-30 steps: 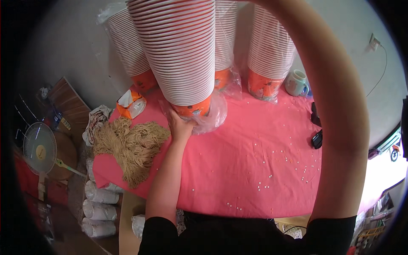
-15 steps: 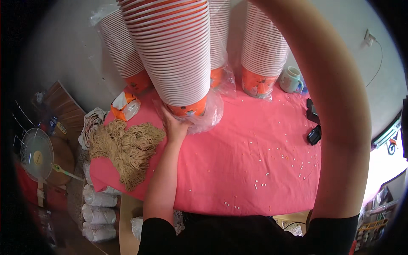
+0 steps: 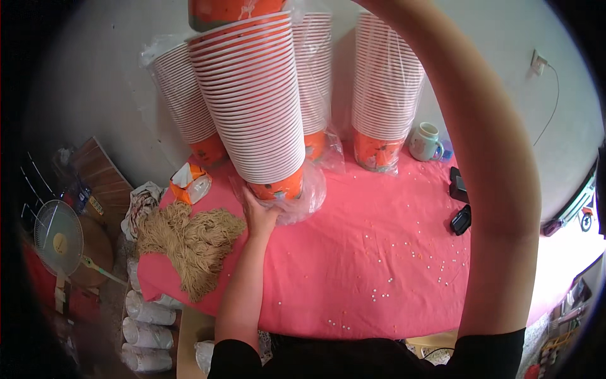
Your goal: Threading and securing rubber bands onto paper buckets.
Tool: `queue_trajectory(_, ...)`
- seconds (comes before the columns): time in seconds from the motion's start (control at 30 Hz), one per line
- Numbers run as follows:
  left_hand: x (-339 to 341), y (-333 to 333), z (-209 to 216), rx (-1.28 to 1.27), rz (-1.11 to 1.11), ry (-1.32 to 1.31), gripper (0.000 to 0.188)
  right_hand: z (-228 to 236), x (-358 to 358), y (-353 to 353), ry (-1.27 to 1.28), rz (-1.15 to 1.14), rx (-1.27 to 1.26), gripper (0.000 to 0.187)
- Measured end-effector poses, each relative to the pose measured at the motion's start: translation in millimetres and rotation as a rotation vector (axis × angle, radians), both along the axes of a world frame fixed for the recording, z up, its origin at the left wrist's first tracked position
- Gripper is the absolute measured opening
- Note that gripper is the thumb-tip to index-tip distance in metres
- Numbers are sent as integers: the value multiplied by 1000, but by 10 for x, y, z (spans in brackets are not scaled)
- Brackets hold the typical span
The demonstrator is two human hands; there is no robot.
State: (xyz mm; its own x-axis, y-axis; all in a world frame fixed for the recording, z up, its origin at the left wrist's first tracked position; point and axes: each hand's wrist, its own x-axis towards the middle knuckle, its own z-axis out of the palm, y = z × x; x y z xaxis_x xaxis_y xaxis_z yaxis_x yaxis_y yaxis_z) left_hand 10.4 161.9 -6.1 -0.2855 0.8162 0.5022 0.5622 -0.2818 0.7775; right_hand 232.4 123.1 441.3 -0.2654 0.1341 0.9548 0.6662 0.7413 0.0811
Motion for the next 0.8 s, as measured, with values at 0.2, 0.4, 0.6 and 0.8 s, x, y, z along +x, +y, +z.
queue_trajectory(0.2,-22,121,-83,110,-53,7,123,63,493,-82,169,138,148,18)
queue_trajectory(0.4,-26,63,-16,86,-74,-41,124,-639,1055,-240,197,347,-151,18)
queue_trajectory(0.6,-79,88,-63,40,-43,-21,120,-1635,1477,-529,126,173,-378,11)
queue_trajectory(0.8,24,20,105,18,14,22,113,-2378,1550,-576,-86,49,-506,17)
